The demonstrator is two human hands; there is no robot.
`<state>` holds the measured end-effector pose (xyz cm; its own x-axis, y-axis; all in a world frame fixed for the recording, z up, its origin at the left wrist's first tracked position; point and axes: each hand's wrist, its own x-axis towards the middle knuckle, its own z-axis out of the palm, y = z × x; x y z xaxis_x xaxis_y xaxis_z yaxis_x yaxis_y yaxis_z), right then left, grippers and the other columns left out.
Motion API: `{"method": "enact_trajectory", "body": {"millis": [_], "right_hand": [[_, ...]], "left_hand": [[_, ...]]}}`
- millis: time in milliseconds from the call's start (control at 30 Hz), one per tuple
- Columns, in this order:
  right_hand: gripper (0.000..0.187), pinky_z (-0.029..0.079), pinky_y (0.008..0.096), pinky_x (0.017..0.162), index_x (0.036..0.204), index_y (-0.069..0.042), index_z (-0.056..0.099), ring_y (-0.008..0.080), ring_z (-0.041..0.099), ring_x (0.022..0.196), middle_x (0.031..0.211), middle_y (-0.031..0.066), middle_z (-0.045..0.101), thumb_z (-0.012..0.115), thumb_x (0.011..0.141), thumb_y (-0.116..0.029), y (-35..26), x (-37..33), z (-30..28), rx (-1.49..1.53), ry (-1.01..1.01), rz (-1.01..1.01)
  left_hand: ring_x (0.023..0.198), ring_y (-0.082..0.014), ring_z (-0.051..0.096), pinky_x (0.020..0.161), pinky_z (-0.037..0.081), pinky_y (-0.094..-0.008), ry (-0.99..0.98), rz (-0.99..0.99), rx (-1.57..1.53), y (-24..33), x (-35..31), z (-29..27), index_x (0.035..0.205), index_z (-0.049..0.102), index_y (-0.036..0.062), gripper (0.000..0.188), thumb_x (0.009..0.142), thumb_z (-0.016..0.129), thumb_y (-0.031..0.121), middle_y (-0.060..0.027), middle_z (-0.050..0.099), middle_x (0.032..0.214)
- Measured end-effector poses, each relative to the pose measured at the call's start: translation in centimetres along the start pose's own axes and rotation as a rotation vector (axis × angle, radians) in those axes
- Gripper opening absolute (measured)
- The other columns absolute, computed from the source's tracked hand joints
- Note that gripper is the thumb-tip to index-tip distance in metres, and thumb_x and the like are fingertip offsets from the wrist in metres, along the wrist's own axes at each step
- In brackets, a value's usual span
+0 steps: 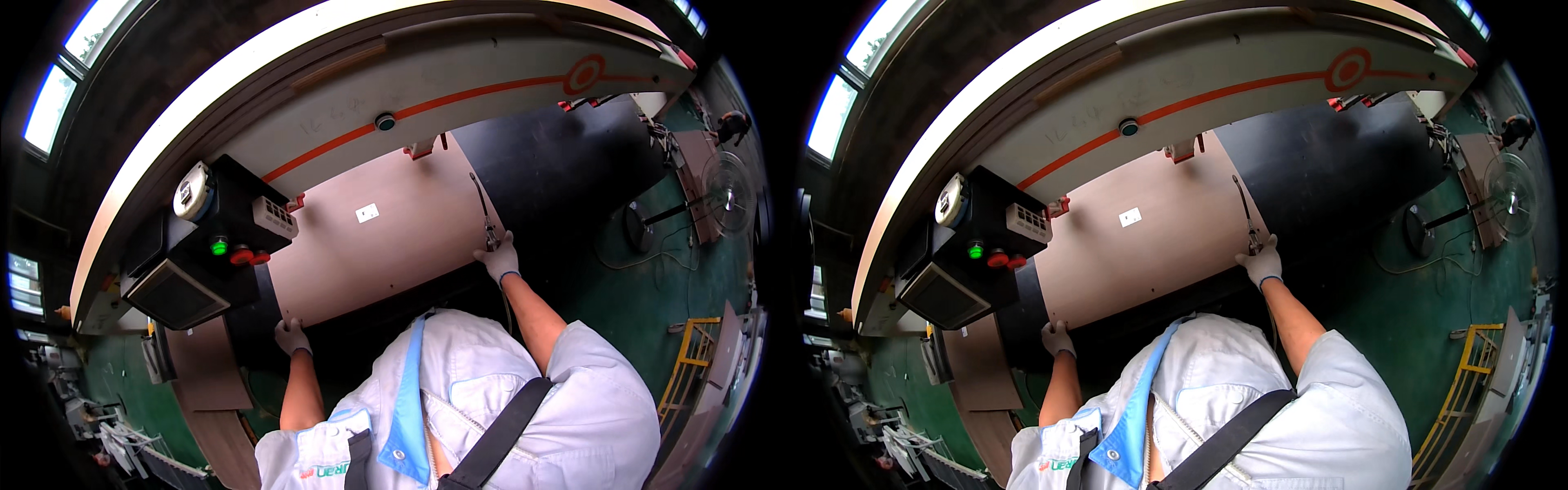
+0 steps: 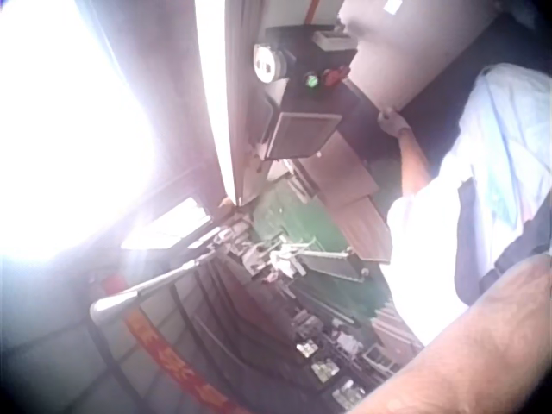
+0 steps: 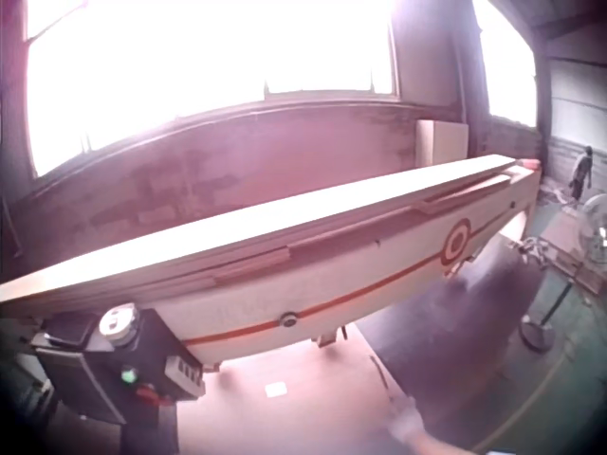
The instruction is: The person applies adhesive to various wooden panels using a spray applicator, moving the panels onto and off a machine table and stacking them on a nearby cart.
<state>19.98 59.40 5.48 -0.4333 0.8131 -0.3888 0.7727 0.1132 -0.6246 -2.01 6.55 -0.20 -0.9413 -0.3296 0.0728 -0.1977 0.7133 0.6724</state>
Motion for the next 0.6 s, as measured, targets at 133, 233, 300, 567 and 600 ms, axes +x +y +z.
{"method": "enact_trajectory", "body": {"millis": [133, 233, 300, 567, 600], "right_hand": [[0.123, 0.043, 0.0373, 0.116, 0.162, 0.011, 0.014, 0.038, 0.052, 0.142, 0.156, 0.0311, 0.047, 0.092, 0.076, -0.031, 0.1, -0.2, -0.2, 0.006, -0.035, -0.024], [0.123, 0.046, 0.0392, 0.113, 0.162, 0.011, 0.011, 0.0394, 0.056, 0.137, 0.153, 0.0318, 0.05, 0.09, 0.079, -0.032, 0.3, -0.4, 0.0, -0.001, -0.063, -0.077], [0.123, 0.049, 0.0408, 0.11, 0.163, 0.01, 0.008, 0.0406, 0.059, 0.133, 0.149, 0.0324, 0.053, 0.088, 0.08, -0.032, 0.7, -0.4, -0.1, -0.028, -0.069, -0.112], [0.106, 0.046, 0.0387, 0.109, 0.162, 0.01, 0.019, 0.0397, 0.06, 0.133, 0.145, 0.032, 0.058, 0.08, 0.088, -0.034, 1.8, -1.2, 0.3, 0.06, -0.04, -0.177], [0.1, 0.047, 0.0394, 0.107, 0.161, 0.009, 0.024, 0.0402, 0.061, 0.13, 0.142, 0.0317, 0.06, 0.078, 0.09, -0.034, 2.1, -0.9, 0.6, 0.099, -0.046, -0.21]], "left_hand": [[0.091, -0.0354, 0.07, 0.087, 0.055, -0.0426, -0.086, -0.022, 0.011, 0.6, 0.4, -0.5, 0.111, 0.069, -0.0089, 0.041, 0.085, 0.074, 0.022, -0.0227, 0.073, 0.104], [0.097, -0.0376, 0.069, 0.091, 0.056, -0.0433, 0.061, -0.051, 0.097, 0.1, -0.6, 0.4, 0.119, 0.066, -0.0081, 0.047, 0.085, 0.075, 0.023, -0.025, 0.071, 0.114], [0.121, -0.0401, 0.063, 0.101, 0.055, -0.0457, 0.079, -0.118, 0.207, 0.6, -1.7, 0.4, 0.137, 0.057, -0.0051, 0.063, 0.087, 0.079, 0.025, -0.0271, 0.058, 0.141], [0.148, -0.0456, 0.036, 0.123, 0.032, -0.0528, -0.137, 0.393, 0.399, 2.6, -16.2, 2.1, 0.14, 0.059, 0.0001, 0.057, 0.094, 0.071, 0.03, -0.0242, 0.048, 0.155], [0.148, -0.0467, 0.037, 0.124, 0.032, -0.0525, -0.145, 0.467, 0.377, 2.7, -18.3, 2.6, 0.144, 0.055, 0.0, 0.062, 0.093, 0.071, 0.031, -0.0243, 0.045, 0.157]]}}
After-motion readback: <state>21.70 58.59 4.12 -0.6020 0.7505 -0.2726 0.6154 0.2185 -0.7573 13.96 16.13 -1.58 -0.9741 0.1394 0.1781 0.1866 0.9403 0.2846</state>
